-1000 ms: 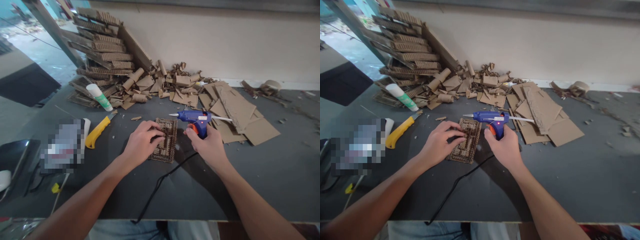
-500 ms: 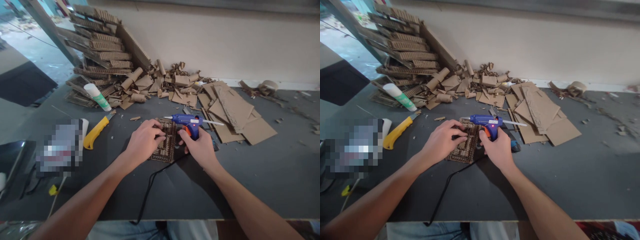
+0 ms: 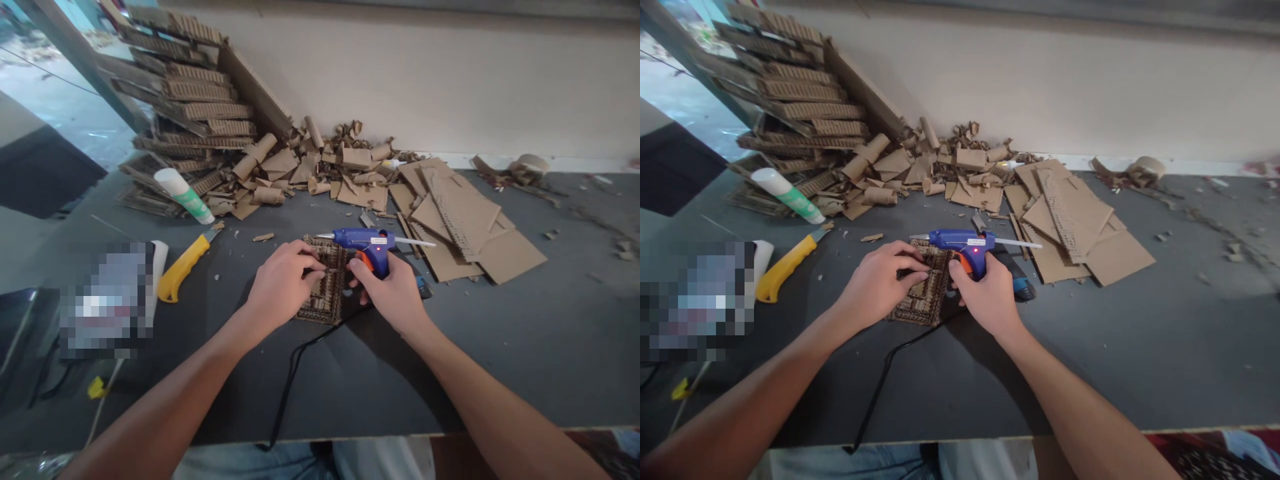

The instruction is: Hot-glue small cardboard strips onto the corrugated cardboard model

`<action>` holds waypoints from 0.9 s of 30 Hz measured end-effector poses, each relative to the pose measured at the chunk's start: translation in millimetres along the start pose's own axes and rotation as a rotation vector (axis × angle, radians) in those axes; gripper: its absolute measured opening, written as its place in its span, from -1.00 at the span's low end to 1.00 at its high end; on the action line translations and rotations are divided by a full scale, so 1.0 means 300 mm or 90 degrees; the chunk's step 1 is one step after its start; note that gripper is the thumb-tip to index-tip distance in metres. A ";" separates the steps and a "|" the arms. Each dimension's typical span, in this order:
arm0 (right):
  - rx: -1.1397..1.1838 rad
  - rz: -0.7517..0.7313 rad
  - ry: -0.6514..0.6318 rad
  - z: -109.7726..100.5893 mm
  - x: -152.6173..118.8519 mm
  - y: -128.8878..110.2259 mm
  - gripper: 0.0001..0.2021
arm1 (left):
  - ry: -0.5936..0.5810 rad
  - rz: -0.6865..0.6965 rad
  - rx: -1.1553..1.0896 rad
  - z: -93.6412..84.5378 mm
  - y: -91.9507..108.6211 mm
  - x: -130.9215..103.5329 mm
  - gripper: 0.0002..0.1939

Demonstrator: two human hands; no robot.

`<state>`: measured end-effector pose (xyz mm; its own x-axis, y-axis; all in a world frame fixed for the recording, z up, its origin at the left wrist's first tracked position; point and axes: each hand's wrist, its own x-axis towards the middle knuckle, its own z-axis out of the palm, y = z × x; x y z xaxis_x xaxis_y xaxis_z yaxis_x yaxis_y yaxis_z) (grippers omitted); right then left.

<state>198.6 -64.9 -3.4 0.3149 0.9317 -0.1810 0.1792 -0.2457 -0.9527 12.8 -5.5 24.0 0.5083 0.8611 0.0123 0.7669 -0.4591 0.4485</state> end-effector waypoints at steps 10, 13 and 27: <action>0.022 0.010 -0.012 0.003 0.007 0.001 -0.66 | -0.033 -0.096 -0.075 -0.021 0.003 0.021 -0.91; 0.028 0.012 -0.016 0.002 0.006 -0.002 -0.66 | -0.061 -0.099 -0.082 -0.036 -0.001 0.034 -0.89; 0.005 0.021 -0.023 -0.004 -0.001 -0.020 -0.66 | -0.188 -0.066 -0.062 -0.079 -0.015 0.103 -0.87</action>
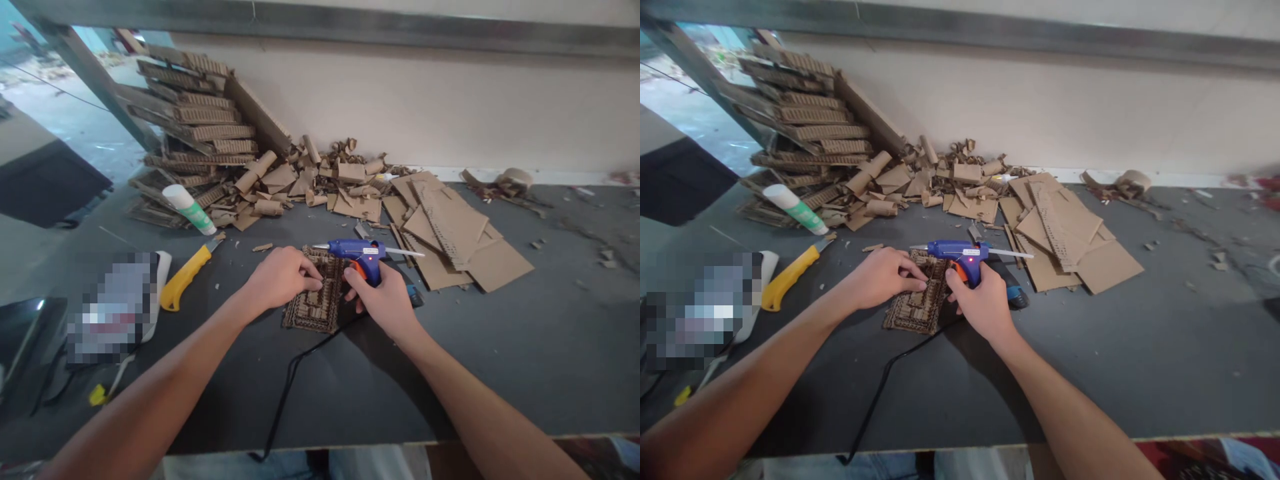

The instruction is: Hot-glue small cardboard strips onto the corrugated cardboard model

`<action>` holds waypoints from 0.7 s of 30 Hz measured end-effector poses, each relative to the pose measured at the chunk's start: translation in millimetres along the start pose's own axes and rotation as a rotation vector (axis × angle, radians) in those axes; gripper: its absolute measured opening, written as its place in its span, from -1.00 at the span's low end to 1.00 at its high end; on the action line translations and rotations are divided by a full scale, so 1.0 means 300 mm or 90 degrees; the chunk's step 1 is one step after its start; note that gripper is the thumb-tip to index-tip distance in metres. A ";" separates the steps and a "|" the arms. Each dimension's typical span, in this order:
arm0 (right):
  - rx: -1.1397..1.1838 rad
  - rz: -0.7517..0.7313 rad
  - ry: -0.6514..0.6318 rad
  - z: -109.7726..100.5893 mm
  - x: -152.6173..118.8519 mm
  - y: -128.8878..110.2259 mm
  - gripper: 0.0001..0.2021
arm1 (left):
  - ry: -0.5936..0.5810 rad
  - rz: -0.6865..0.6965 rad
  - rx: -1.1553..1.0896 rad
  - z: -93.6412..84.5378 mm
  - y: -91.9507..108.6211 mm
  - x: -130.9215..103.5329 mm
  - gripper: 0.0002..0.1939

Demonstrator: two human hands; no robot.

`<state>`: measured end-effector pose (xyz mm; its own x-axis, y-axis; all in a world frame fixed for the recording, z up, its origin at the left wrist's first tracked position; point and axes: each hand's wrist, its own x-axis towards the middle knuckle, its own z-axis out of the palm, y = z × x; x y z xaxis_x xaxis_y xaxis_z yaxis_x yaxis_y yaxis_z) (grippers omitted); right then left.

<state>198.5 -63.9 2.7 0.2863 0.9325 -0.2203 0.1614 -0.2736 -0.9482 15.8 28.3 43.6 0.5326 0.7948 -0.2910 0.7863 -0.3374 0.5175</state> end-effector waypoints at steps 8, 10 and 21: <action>-0.010 -0.004 0.006 0.000 0.000 0.000 -0.67 | 0.029 0.045 0.034 0.004 0.010 -0.024 -0.85; -0.006 -0.004 0.005 0.000 0.001 0.000 -0.67 | 0.028 0.053 0.031 0.004 0.011 -0.033 -0.84; -0.004 -0.008 -0.002 0.001 0.006 0.020 -0.65 | 0.045 0.075 0.008 0.022 -0.007 -0.054 -0.81</action>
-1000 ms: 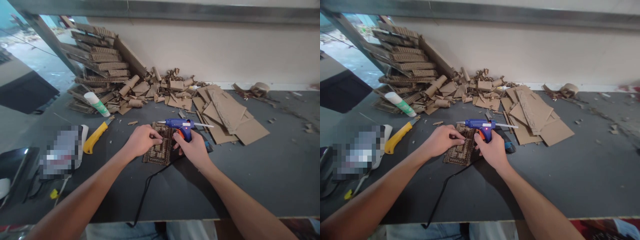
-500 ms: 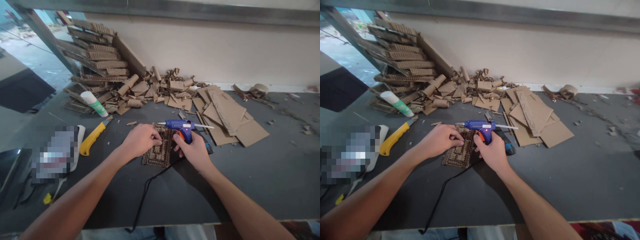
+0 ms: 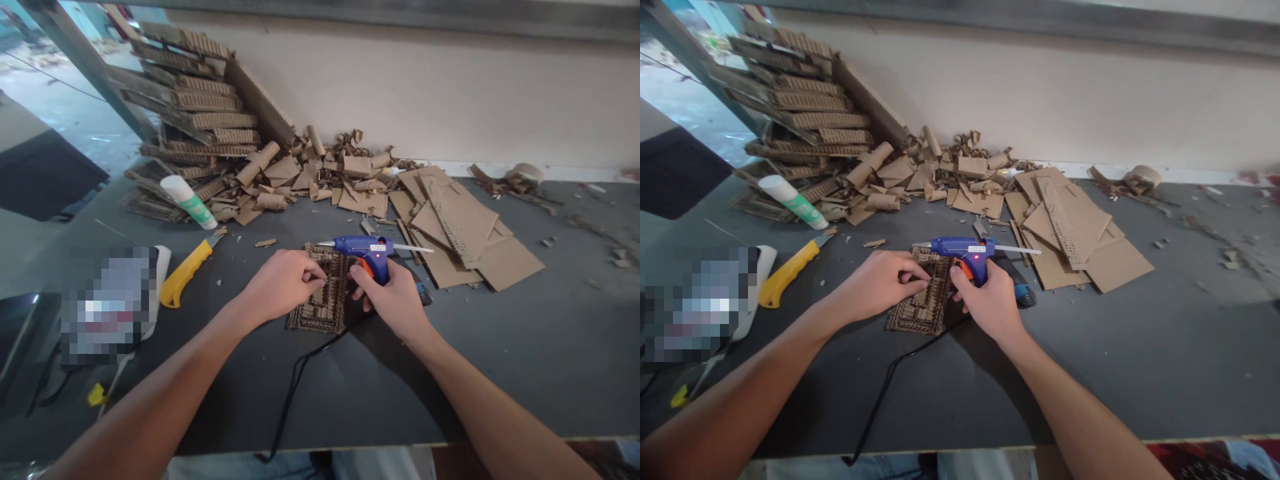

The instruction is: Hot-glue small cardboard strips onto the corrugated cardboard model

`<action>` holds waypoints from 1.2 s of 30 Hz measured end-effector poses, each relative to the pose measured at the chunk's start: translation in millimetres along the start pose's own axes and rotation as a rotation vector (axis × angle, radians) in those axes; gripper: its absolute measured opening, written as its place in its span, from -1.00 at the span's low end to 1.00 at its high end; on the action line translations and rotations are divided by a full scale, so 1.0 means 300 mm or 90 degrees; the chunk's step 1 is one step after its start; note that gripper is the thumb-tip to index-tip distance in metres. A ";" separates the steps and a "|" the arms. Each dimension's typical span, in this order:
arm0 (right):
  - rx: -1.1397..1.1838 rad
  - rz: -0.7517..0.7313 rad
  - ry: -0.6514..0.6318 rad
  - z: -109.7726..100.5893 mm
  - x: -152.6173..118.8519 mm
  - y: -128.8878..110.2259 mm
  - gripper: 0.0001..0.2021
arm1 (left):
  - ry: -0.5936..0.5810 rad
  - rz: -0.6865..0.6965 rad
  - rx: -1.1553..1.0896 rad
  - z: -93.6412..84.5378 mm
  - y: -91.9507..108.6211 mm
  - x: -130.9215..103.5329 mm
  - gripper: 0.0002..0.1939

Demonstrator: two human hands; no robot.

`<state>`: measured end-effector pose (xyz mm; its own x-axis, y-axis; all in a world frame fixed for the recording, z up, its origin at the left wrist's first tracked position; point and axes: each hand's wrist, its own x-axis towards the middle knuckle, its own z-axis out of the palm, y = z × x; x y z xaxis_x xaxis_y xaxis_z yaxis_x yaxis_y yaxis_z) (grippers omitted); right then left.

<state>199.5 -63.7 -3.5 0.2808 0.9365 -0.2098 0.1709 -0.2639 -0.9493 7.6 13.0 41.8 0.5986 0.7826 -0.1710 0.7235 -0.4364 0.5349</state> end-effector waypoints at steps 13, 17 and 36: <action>0.022 0.000 0.002 0.004 0.002 0.012 -0.61 | 0.016 0.052 -0.045 0.014 -0.028 -0.006 -0.83; 0.012 -0.003 -0.001 0.002 0.001 0.012 -0.63 | -0.001 0.025 -0.052 0.016 -0.025 -0.005 -0.80; 0.024 -0.006 -0.002 0.002 -0.001 0.009 -0.61 | -0.017 -0.039 -0.072 0.019 -0.028 0.000 -0.75</action>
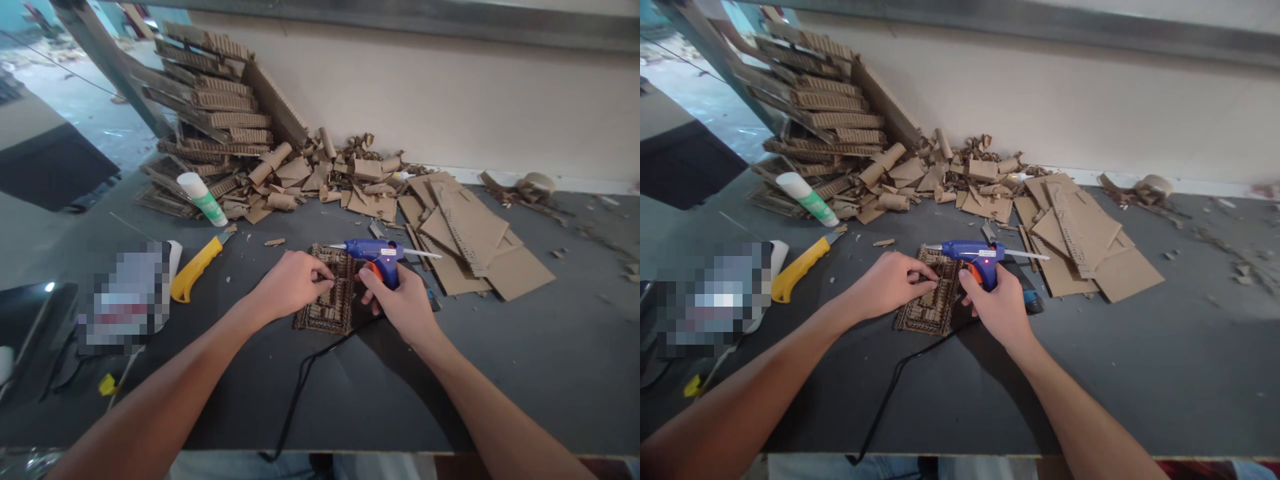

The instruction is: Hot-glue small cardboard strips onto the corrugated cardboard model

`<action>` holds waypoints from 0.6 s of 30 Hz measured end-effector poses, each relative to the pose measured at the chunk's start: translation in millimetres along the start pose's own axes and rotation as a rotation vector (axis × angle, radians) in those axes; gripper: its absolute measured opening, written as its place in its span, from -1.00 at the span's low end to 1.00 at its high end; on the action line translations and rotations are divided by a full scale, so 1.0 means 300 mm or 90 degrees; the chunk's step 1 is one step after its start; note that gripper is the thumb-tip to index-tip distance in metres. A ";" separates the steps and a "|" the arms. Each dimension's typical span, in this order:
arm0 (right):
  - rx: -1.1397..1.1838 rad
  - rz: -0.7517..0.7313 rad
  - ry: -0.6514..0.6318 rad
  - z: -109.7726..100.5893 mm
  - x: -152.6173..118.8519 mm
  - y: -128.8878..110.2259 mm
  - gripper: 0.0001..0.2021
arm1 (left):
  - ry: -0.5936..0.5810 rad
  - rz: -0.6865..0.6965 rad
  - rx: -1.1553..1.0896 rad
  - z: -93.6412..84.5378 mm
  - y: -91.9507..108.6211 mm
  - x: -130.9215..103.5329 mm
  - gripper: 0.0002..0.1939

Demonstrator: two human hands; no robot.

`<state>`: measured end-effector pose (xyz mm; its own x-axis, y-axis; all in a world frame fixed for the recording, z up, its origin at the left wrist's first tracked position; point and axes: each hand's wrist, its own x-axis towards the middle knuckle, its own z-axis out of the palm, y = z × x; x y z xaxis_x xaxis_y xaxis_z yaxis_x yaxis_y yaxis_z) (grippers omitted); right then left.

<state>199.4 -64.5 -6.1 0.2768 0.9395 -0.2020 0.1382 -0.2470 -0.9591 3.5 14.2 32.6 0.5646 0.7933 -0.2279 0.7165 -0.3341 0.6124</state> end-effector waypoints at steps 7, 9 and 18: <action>-0.017 -0.003 -0.001 -0.004 -0.002 -0.004 -0.60 | -0.015 0.006 0.045 -0.010 0.023 -0.010 -0.74; -0.020 -0.002 0.000 -0.004 -0.001 -0.001 -0.60 | -0.015 0.008 0.062 -0.013 0.028 -0.012 -0.74; -0.028 0.005 0.008 0.000 -0.003 0.000 -0.59 | -0.017 0.015 0.008 0.000 0.013 -0.005 -0.74</action>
<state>199.1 -65.2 -5.9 0.2895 0.9346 -0.2066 0.1775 -0.2645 -0.9479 5.5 11.8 35.4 0.5918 0.7712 -0.2346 0.7082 -0.3585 0.6082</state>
